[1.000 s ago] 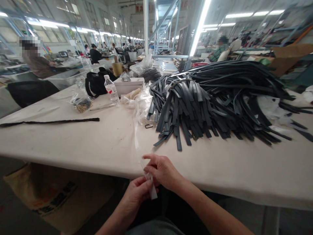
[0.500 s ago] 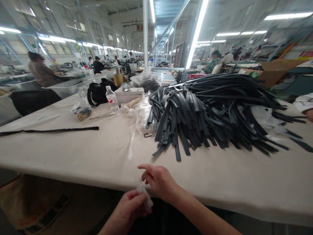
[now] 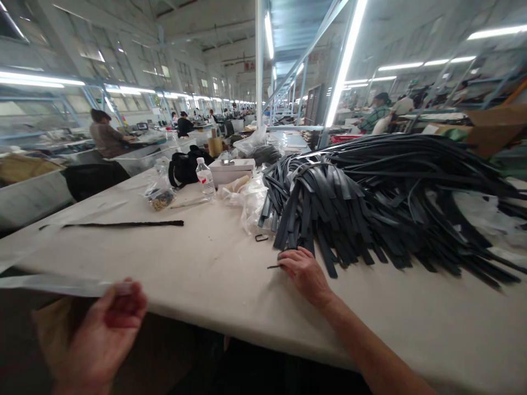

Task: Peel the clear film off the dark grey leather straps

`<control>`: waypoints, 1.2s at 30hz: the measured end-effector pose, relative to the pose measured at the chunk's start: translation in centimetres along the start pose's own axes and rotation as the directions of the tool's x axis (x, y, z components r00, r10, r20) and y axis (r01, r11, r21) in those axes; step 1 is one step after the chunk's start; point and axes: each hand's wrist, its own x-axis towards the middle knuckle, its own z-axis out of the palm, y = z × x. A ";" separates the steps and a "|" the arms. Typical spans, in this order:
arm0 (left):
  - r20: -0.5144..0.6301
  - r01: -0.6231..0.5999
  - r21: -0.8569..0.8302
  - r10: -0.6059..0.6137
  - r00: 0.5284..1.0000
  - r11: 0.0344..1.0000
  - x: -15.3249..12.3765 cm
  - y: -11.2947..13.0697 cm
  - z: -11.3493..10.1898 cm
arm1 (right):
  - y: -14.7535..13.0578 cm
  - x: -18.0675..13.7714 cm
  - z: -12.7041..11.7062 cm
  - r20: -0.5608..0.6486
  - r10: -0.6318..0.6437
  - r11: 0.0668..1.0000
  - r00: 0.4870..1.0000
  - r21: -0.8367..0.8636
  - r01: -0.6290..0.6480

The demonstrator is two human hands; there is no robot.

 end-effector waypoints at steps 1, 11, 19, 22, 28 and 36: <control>0.011 0.087 -0.035 -0.087 0.996 0.996 -1.1 -2.3 0.2 | -0.4 -0.2 0.0 -0.011 -0.008 0.999 1.000 0.034 0.008; 0.157 0.394 0.021 -0.392 0.907 0.919 -4.3 -13.7 -0.4 | -9.1 -3.7 0.0 0.123 0.011 0.972 0.992 0.230 -0.039; 0.212 0.433 0.028 -0.429 0.878 0.901 -5.1 -14.6 -0.4 | -12.2 -3.0 1.6 0.237 0.103 0.981 0.966 0.139 -0.139; 0.218 0.446 0.021 -0.440 0.871 0.895 -4.9 -14.6 -0.7 | -12.3 -3.0 2.0 0.257 0.104 0.983 0.961 0.120 -0.139; 0.268 0.430 0.048 -0.427 0.864 0.901 -4.9 -15.1 -1.4 | -12.2 -3.1 2.3 0.292 0.099 0.987 0.951 0.095 -0.131; 0.346 0.353 0.038 -0.344 0.873 0.935 -4.7 -15.5 -1.7 | -13.7 -1.6 2.0 0.309 0.061 0.985 0.949 0.135 -0.108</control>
